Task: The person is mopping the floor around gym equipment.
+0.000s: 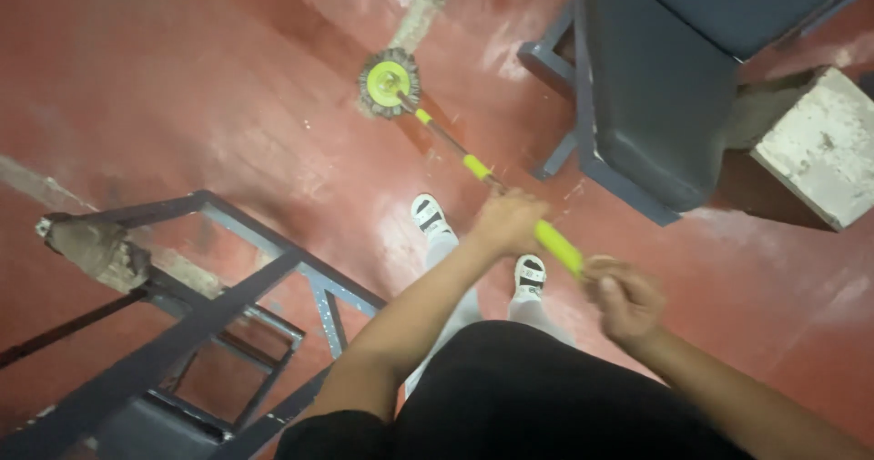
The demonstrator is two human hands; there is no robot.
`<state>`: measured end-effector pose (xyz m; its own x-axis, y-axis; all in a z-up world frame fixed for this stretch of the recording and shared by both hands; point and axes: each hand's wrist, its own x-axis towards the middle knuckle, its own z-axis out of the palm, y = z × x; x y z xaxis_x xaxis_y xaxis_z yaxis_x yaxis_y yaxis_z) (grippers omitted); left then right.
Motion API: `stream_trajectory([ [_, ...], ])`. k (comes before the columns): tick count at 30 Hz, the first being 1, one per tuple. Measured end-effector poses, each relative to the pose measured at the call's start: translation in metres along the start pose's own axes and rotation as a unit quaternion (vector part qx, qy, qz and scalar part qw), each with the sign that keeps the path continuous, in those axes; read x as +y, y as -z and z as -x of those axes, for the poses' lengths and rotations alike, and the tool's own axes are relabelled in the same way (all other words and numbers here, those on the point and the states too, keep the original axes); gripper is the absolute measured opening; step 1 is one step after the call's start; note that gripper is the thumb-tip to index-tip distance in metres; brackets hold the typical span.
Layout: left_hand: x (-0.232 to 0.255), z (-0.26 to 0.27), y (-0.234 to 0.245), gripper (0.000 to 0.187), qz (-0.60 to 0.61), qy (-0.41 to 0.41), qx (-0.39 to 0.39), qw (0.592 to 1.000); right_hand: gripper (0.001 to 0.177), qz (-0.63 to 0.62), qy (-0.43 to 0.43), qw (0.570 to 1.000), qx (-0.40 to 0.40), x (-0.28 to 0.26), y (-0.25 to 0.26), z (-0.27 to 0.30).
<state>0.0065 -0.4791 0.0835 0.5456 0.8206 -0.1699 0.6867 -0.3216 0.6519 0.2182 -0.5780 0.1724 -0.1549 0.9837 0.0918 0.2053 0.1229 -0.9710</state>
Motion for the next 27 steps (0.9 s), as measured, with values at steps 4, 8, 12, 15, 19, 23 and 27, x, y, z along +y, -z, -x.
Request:
stream_trajectory([
  [4,0.029,-0.005,-0.027,0.035,-0.035,0.013,-0.165,0.986,0.021,0.049,-0.076,0.996,0.021,0.044,0.028,0.068],
  [8,0.01,0.005,-0.115,0.03,-0.077,0.014,-0.236,0.969,0.022,0.169,-0.199,0.965,0.041,0.081,0.011,0.097],
  [12,-0.082,0.018,-0.19,0.022,-0.055,0.035,-0.19,0.98,0.036,-0.033,-0.47,0.882,0.001,0.138,-0.043,0.09],
  [15,-0.204,0.015,-0.197,0.018,-0.111,0.102,-0.056,0.987,0.057,-0.069,-0.5,0.858,-0.094,0.097,-0.122,-0.006],
  [19,-0.258,0.047,-0.118,0.043,-0.262,0.176,0.091,0.945,0.054,-0.34,-0.492,0.787,-0.151,0.144,-0.212,-0.05],
  [23,-0.236,0.082,-0.098,0.036,-0.301,0.261,0.026,0.917,0.06,-0.312,-0.554,0.755,-0.16,0.156,-0.248,-0.02],
  [27,-0.22,0.093,-0.271,0.039,-0.297,0.3,0.043,0.905,0.057,-0.271,-0.557,0.763,-0.182,0.144,-0.173,0.073],
])
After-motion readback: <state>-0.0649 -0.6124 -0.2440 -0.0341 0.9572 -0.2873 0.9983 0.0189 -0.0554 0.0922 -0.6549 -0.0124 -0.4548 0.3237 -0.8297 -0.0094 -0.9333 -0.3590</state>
